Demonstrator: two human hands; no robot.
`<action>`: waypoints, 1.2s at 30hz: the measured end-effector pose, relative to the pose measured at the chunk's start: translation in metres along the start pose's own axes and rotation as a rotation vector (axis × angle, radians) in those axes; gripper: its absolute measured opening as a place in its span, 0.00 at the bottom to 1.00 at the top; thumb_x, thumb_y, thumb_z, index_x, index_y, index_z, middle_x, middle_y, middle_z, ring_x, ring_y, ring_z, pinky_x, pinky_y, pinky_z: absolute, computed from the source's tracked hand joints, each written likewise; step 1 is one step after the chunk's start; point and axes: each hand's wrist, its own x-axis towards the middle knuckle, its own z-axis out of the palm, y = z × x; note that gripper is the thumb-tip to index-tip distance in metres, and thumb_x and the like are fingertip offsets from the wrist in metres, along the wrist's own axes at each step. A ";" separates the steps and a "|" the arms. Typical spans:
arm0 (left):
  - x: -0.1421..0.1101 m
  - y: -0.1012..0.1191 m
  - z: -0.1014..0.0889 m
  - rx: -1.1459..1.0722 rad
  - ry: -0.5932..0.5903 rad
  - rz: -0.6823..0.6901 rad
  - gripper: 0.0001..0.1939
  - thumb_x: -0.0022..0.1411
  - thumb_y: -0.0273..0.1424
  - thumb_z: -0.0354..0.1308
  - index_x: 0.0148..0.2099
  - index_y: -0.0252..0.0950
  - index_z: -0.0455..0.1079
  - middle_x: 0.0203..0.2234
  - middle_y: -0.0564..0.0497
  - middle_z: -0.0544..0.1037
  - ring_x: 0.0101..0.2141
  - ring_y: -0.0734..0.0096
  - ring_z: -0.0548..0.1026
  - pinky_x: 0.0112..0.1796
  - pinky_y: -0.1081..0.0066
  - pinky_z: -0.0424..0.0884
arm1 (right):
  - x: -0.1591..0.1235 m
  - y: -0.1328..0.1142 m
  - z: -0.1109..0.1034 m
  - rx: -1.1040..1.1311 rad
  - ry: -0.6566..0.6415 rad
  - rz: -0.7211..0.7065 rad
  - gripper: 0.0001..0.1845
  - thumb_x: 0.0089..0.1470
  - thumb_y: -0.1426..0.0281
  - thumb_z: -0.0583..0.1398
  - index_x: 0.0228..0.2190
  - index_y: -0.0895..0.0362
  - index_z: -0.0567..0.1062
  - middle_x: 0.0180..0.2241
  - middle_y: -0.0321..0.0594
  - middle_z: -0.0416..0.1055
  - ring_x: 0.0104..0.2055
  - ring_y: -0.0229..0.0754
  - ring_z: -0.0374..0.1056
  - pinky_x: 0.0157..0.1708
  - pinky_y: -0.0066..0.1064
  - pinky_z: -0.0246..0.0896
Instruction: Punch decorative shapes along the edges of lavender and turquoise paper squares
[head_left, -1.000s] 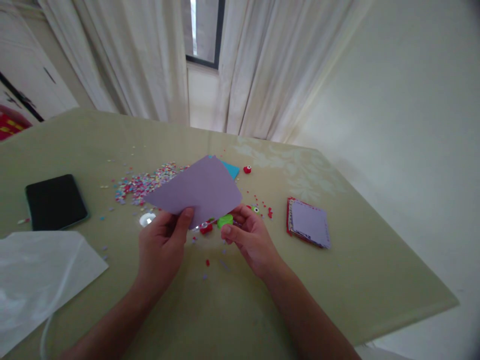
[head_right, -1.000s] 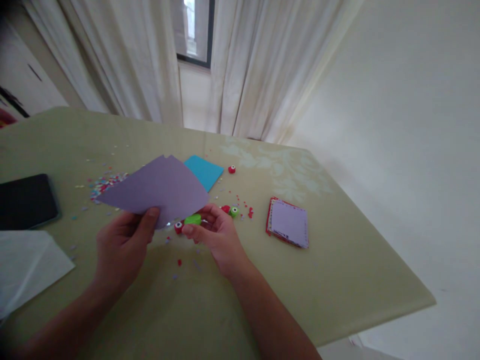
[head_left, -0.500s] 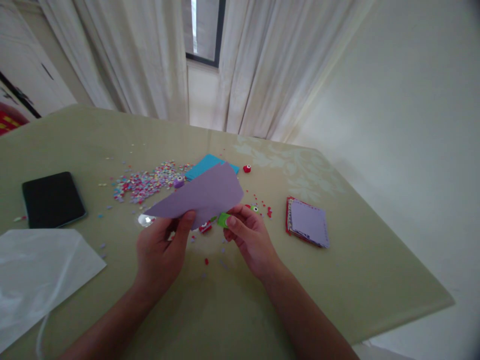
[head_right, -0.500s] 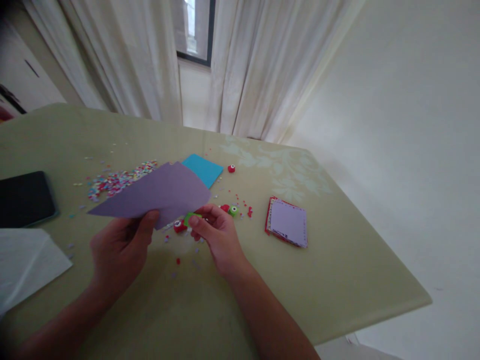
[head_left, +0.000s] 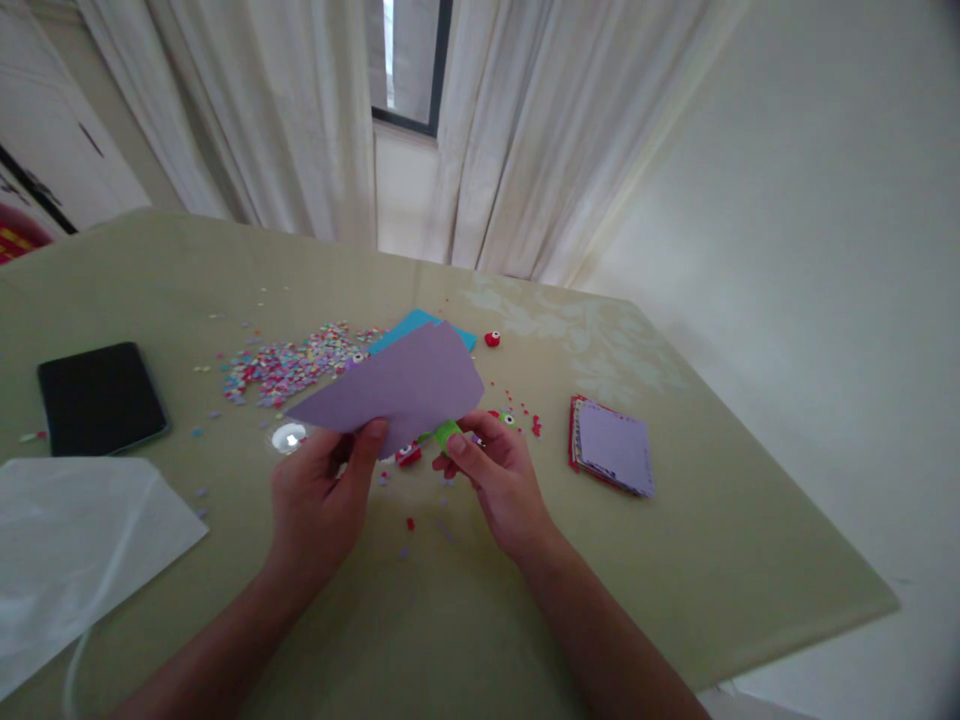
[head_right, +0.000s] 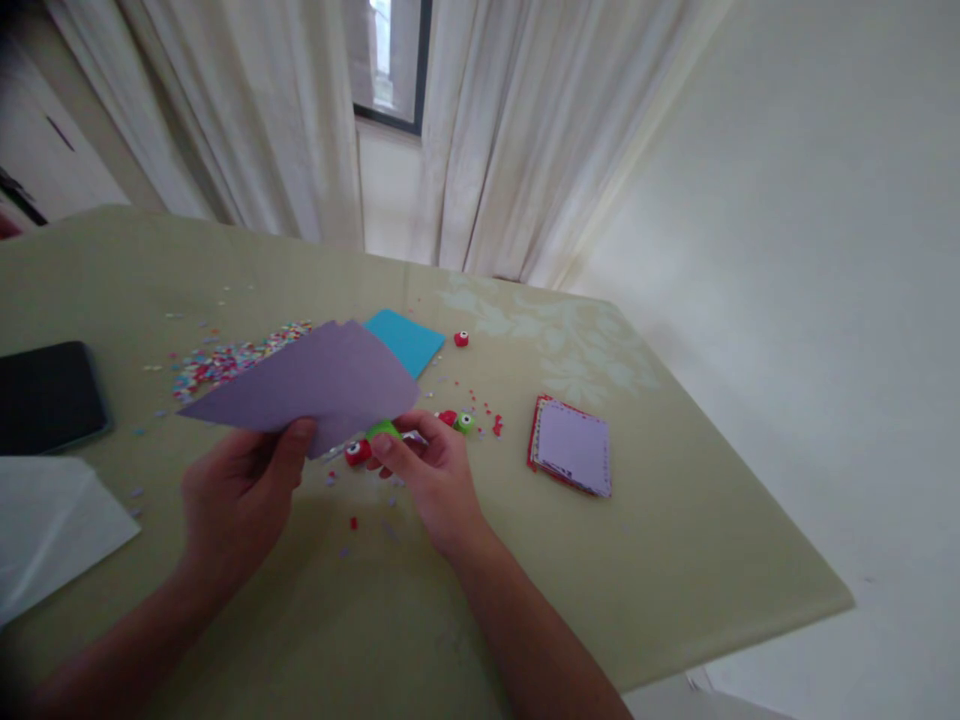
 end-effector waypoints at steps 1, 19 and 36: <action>0.000 0.000 0.001 -0.006 -0.004 -0.003 0.19 0.67 0.43 0.64 0.27 0.40 0.71 0.17 0.58 0.69 0.20 0.72 0.64 0.23 0.69 0.60 | 0.000 0.000 0.000 0.001 -0.005 -0.002 0.19 0.48 0.55 0.79 0.35 0.53 0.83 0.34 0.38 0.82 0.31 0.41 0.75 0.34 0.34 0.68; -0.002 0.002 0.007 -0.029 -0.131 -0.086 0.22 0.66 0.47 0.64 0.25 0.40 0.70 0.16 0.57 0.68 0.21 0.71 0.64 0.23 0.69 0.59 | 0.001 0.007 -0.001 -0.064 -0.008 0.066 0.22 0.44 0.53 0.81 0.31 0.54 0.84 0.29 0.37 0.78 0.28 0.38 0.67 0.31 0.31 0.60; -0.002 0.004 0.010 -0.039 -0.159 -0.075 0.21 0.66 0.47 0.63 0.25 0.41 0.70 0.16 0.57 0.67 0.20 0.70 0.65 0.23 0.69 0.59 | 0.002 0.009 0.001 -0.073 0.023 0.054 0.21 0.45 0.54 0.80 0.29 0.55 0.82 0.26 0.36 0.75 0.26 0.38 0.63 0.29 0.32 0.56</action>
